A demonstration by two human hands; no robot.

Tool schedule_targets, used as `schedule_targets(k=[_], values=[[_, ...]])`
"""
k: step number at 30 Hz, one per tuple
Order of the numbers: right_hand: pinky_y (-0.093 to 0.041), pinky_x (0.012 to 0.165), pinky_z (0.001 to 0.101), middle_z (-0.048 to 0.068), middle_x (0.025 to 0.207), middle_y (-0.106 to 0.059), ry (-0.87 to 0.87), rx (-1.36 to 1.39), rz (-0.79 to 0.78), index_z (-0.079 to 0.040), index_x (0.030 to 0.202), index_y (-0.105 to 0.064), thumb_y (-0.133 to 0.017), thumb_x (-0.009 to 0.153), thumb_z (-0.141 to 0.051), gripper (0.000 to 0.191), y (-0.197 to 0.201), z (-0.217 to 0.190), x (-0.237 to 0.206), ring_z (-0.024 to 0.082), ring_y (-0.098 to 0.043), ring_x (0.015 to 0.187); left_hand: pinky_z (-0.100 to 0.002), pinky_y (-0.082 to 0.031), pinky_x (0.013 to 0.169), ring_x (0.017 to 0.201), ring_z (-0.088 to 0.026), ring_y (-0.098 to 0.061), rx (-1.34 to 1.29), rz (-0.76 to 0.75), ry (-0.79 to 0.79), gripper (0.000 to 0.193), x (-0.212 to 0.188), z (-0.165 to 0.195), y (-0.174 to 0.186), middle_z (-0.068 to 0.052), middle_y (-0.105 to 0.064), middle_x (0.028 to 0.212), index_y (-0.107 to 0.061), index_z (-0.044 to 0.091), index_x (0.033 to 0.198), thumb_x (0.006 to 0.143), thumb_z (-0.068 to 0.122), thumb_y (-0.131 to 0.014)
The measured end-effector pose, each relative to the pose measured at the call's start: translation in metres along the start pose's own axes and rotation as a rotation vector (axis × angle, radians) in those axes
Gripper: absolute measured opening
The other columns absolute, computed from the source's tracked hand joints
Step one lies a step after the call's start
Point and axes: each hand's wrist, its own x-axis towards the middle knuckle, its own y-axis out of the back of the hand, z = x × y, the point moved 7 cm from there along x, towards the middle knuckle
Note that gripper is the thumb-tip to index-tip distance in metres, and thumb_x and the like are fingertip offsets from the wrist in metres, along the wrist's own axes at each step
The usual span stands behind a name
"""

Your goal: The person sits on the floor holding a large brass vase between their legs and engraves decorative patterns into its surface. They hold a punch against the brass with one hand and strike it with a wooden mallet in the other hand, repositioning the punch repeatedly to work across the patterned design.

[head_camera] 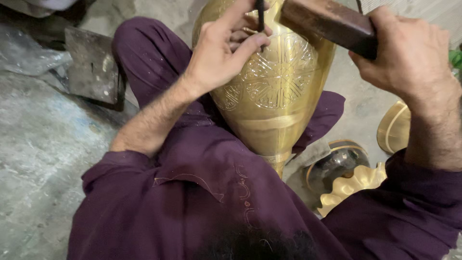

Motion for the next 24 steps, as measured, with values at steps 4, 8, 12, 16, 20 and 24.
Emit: schedule_targets(k=[4,8,12,16,20,24], values=[[-0.055,0.066,0.0388,0.013,0.085,-0.071,0.057,0.034,0.121,-0.003,0.110,-0.066,-0.081,0.100,-0.026,0.029,-0.008,0.016,-0.009,0.029,-0.072,0.076,-0.033,-0.067,0.095,0.107,-0.019,-0.078,0.077,-0.134,-0.075,0.027,0.012,0.002,0.000,-0.013,-0.075,0.113,-0.055,-0.002,0.135,0.113,0.003,-0.068],[-0.054,0.072,0.0399,0.018,0.090,-0.070,-0.270,0.490,-0.017,0.002,0.109,-0.067,-0.074,0.113,-0.028,0.031,-0.050,0.060,-0.013,0.028,-0.069,0.078,-0.033,-0.070,0.100,0.114,-0.019,-0.081,0.023,-0.183,-0.053,0.027,0.016,-0.005,-0.001,-0.014,-0.076,0.116,-0.057,-0.002,0.138,0.113,0.002,-0.066],[-0.051,0.074,0.0366,0.013,0.088,-0.067,-0.235,0.673,-0.044,0.001,0.105,-0.065,-0.065,0.116,-0.026,0.030,-0.087,0.093,0.005,0.022,-0.064,0.079,-0.034,-0.068,0.095,0.108,-0.021,-0.080,0.083,-0.151,-0.085,0.031,0.010,-0.006,0.000,-0.015,-0.076,0.118,-0.057,-0.003,0.138,0.111,0.004,-0.070],[-0.050,0.075,0.0336,0.009,0.090,-0.065,-0.018,0.701,0.030,0.001,0.104,-0.063,-0.059,0.119,-0.023,0.028,-0.102,0.109,0.016,0.015,-0.061,0.082,-0.034,-0.066,0.100,0.113,-0.020,-0.081,0.109,-0.110,-0.087,0.027,0.008,-0.008,0.000,-0.013,-0.077,0.119,-0.057,-0.001,0.137,0.114,0.004,-0.070],[-0.045,0.066,0.0420,0.016,0.083,-0.058,-0.121,0.564,-0.039,0.005,0.099,-0.064,-0.057,0.122,-0.028,0.041,-0.107,0.117,0.025,0.022,-0.053,0.074,-0.033,-0.068,0.100,0.108,-0.019,-0.080,0.181,-0.120,-0.152,0.040,0.003,-0.003,-0.003,-0.013,-0.079,0.118,-0.052,0.001,0.147,0.112,0.005,-0.071],[-0.041,0.059,0.0412,0.013,0.074,-0.054,-0.165,0.536,-0.077,0.002,0.099,-0.066,-0.052,0.123,-0.032,0.044,-0.098,0.110,0.030,0.022,-0.050,0.063,-0.031,-0.069,0.096,0.108,-0.019,-0.081,0.079,-0.005,-0.089,0.040,-0.008,-0.005,-0.001,-0.013,-0.077,0.119,-0.048,0.003,0.147,0.114,0.005,-0.072]])
